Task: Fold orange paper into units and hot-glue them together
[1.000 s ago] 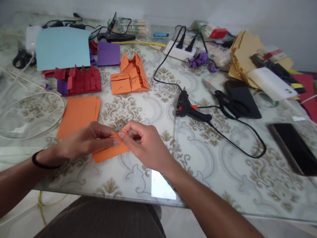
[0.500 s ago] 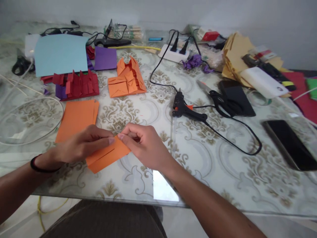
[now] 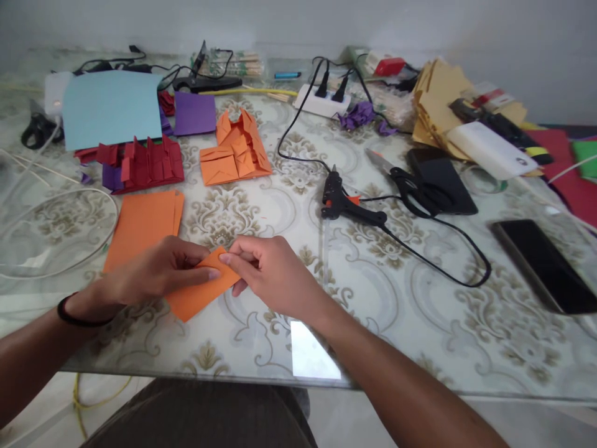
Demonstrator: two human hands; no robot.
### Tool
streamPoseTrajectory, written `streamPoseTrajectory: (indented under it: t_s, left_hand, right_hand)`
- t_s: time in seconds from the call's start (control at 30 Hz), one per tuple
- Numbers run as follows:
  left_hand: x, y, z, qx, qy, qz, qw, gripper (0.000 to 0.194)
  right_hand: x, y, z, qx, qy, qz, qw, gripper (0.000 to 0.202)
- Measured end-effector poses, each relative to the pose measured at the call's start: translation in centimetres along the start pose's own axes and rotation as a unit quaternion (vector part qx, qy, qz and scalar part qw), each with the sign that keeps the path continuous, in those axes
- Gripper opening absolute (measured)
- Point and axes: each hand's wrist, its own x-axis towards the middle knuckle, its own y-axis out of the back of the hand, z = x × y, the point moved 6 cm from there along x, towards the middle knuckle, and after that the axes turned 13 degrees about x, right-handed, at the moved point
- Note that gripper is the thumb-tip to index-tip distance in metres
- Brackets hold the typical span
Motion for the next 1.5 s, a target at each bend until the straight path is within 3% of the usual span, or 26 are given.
streamPoseTrajectory:
  t_s: [0.23, 0.47, 0.87, 1.13, 1.3, 1.5]
  left_hand:
    - [-0.2, 0.7, -0.3, 0.029, -0.005, 0.057, 0.998, 0.051]
    - [-0.1, 0.2, -0.1, 0.027, 0.0, 0.017, 1.0, 0.043]
    - [-0.3, 1.6, -0.8, 0.005, 0.007, 0.117, 0.993, 0.051]
    - [-0.4, 1.1, -0.3, -0.08, 0.017, 0.104, 0.991, 0.04]
    - [-0.3, 1.1, -0.5, -0.084, 0.035, 0.11, 0.99, 0.038]
    - [-0.3, 0.7, 0.0, -0.101, 0.006, 0.086, 0.991, 0.036]
  right_hand:
    - [0.3, 0.3, -0.1, 0.023, 0.029, 0.008, 0.999, 0.025]
    - [0.2, 0.2, 0.0, 0.002, 0.0, 0.0, 1.0, 0.023]
    - [0.4, 1.2, -0.5, 0.119, 0.051, 0.042, 0.991, 0.024]
    - [0.3, 1.2, -0.6, 0.104, 0.063, 0.052, 0.991, 0.025]
    - [0.2, 0.4, -0.4, 0.091, 0.05, 0.01, 0.995, 0.028]
    - [0.2, 0.3, -0.2, 0.09, 0.064, -0.001, 0.994, 0.031]
